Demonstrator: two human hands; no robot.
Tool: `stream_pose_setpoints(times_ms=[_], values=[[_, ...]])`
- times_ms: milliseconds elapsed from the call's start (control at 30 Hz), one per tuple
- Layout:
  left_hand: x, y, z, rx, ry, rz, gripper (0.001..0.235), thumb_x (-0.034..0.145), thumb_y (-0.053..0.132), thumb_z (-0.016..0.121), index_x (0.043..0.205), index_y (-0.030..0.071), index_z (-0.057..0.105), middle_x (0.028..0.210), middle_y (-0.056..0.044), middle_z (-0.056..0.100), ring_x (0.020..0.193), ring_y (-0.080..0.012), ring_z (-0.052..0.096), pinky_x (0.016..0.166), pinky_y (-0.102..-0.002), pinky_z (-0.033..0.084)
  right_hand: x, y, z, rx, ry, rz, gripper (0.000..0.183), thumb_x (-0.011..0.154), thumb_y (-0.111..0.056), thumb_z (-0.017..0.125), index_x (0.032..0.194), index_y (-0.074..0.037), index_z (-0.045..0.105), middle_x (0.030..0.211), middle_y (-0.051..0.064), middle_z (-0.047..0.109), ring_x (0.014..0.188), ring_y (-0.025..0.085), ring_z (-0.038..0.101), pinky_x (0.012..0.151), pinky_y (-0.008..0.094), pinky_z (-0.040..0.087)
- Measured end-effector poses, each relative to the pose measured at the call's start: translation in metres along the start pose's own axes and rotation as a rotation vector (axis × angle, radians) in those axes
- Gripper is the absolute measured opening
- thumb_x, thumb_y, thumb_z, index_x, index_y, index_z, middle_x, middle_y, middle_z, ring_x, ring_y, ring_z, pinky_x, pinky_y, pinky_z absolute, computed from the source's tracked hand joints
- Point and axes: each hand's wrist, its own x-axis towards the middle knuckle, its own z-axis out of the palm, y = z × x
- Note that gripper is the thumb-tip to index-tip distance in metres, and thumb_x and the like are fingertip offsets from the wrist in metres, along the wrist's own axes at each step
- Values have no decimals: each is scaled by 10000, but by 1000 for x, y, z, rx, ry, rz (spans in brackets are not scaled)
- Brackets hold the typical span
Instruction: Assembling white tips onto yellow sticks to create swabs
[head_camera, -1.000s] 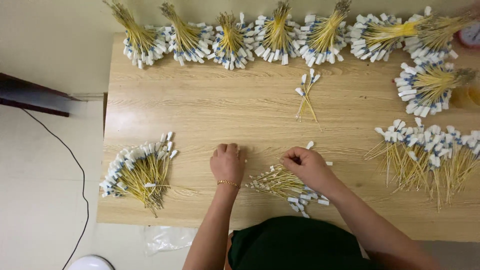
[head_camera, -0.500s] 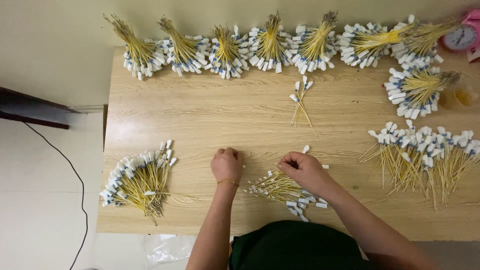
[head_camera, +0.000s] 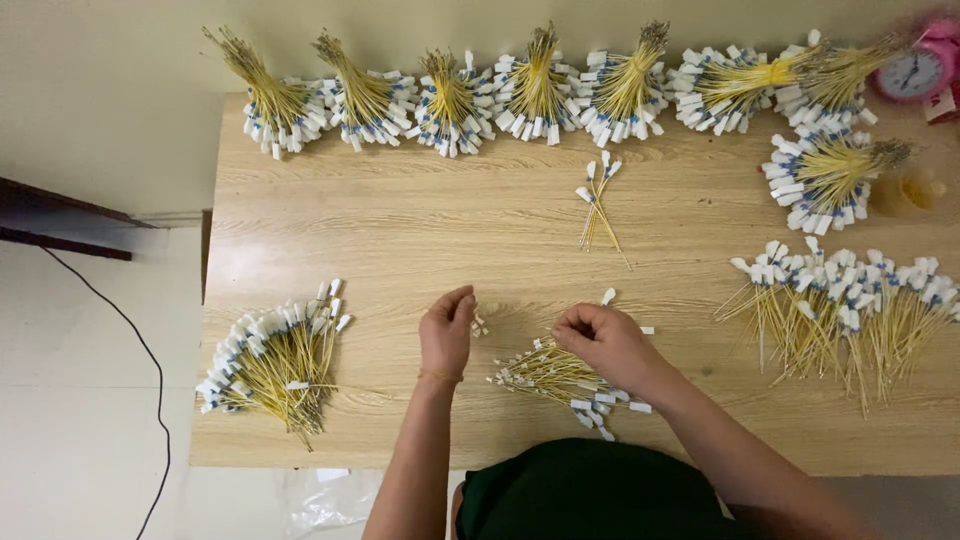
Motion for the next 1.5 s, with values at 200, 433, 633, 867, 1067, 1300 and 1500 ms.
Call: stream_pose_setpoints(times_ms=[200,433,633,867,1067,1300,1500], values=[[-37,64,13,-830,-249,-308,248,975,160,540,1138,-2,633,855,-41,613,772,-132,639,731,-293,597,-16,-72,-4,-25,63,-209,46,807,-76,718,830,-38,728,659,90,654,652,151,573,607,297,477],[-60,102,31,-1065,-349,-314,194,981,146,530,1105,10,593,881,-60,583,785,-155,633,725,-309,582,-21,-98,-17,-79,112,-340,54,804,-101,731,844,-65,726,691,63,636,669,143,579,618,291,487],[-66,106,32,-1088,-391,-322,182,962,147,564,1089,28,616,899,-79,628,792,-162,665,745,-340,604,-23,-103,-20,-87,128,-355,34,829,-79,701,847,-52,711,689,88,621,642,140,564,570,288,473],[-70,108,35,-1086,-383,-330,150,943,147,605,1046,43,639,875,-95,671,766,-175,700,726,-330,617,-22,-105,-19,-77,113,-329,37,824,-58,698,845,-28,705,676,107,599,628,150,546,544,295,463],[-72,114,33,-1080,-371,-343,163,935,140,618,1064,45,644,872,-95,694,767,-180,718,730,-328,619,-26,-108,-18,-80,145,-315,25,805,-49,709,826,-37,703,676,97,602,622,138,550,541,279,473],[-73,108,34,-1073,-368,-359,177,922,156,638,1061,50,666,896,-120,721,803,-214,729,745,-338,620,-27,-109,-18,-141,181,-357,21,806,-46,709,805,-39,689,666,114,583,591,170,567,508,283,473],[-74,107,35,-1059,-391,-358,165,926,159,632,1050,58,672,899,-120,737,810,-222,734,738,-345,620,-28,-110,-18,-246,240,-423,39,806,-82,734,799,-82,695,680,71,612,589,161,609,513,255,506]])
